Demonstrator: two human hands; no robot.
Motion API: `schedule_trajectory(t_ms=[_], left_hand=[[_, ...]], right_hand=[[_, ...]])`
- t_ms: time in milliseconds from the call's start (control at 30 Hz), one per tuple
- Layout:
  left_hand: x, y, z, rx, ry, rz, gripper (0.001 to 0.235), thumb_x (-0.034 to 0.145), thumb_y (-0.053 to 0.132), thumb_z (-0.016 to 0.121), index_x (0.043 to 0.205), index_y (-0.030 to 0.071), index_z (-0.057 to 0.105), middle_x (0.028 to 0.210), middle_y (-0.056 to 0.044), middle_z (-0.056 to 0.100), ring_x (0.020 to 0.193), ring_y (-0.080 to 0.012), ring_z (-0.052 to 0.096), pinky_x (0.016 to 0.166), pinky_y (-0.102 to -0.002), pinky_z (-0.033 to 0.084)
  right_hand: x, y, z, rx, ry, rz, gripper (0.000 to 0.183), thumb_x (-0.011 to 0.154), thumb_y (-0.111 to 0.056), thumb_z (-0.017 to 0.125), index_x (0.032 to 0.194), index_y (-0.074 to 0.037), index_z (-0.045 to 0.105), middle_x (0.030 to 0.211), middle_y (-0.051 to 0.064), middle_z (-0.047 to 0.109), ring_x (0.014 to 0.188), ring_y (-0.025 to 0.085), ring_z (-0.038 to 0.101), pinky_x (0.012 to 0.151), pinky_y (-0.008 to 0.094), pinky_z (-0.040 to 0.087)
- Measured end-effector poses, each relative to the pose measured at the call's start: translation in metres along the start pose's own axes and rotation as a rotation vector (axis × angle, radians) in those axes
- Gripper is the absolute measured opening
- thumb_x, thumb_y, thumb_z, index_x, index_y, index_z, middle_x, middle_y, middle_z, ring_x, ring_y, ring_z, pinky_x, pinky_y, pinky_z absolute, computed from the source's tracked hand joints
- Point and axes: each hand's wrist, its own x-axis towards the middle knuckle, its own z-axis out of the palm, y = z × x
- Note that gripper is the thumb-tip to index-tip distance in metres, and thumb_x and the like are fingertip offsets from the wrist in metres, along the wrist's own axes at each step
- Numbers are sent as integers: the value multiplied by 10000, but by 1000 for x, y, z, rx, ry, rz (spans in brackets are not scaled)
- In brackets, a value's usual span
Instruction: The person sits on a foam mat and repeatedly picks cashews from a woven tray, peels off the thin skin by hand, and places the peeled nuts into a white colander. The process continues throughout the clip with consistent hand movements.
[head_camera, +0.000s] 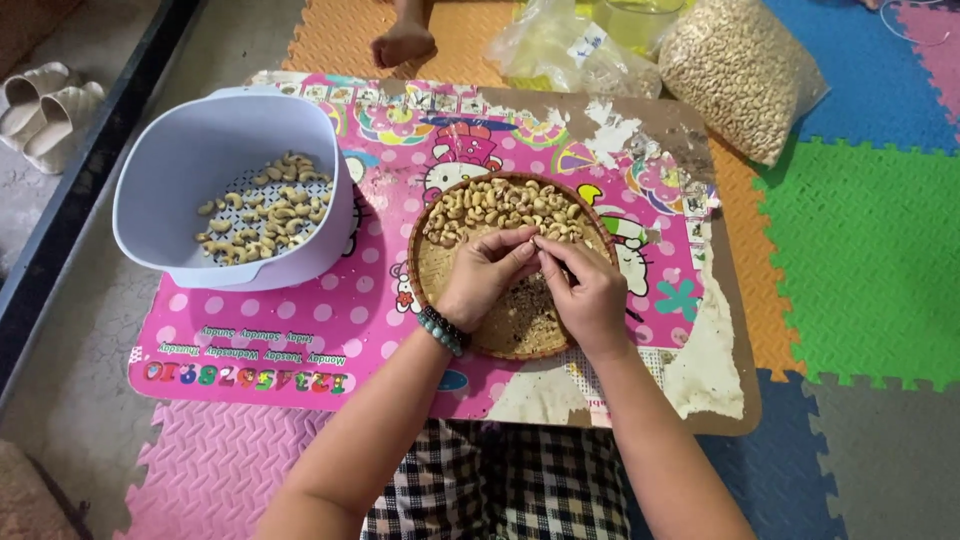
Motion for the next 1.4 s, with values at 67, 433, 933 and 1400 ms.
schedule_trajectory(t_ms=[67, 433, 933, 1400], left_hand=[[2, -3, -2, -5, 2, 4, 292, 931, 39, 751, 1215, -22, 714, 1077, -204, 742, 894, -238, 746, 841, -403, 660], [-1, 3, 1, 18, -19, 15, 284, 947, 35, 724, 1224, -22, 708, 1069, -184, 748, 895, -216, 747, 841, -379, 657], [3, -6, -5, 24, -21, 20, 271, 932, 31, 741, 1195, -31, 718, 1062, -188, 747, 891, -198, 732, 839, -364, 655], [3, -6, -5, 41, -45, 23, 287, 940, 49, 736, 1209, -42, 696, 1030, -171, 739, 895, -217, 741, 839, -377, 656]], right_hand=[[-2, 6, 4, -5, 4, -14, 151, 994, -43, 686, 1106, -80, 780, 996, 123, 787, 893, 280, 759, 782, 385, 610], [1, -4, -1, 58, 8, 18, 142, 1003, -85, 690, 1117, -87, 775, 1010, 124, 789, 953, 316, 754, 786, 417, 606], [-4, 9, 7, -38, -13, -26, 168, 984, -14, 682, 1119, -76, 759, 1014, 125, 783, 928, 291, 756, 796, 403, 613], [-2, 11, 5, 50, -13, 76, 223, 980, -109, 721, 1199, -86, 758, 1063, 133, 784, 986, 314, 748, 826, 439, 614]])
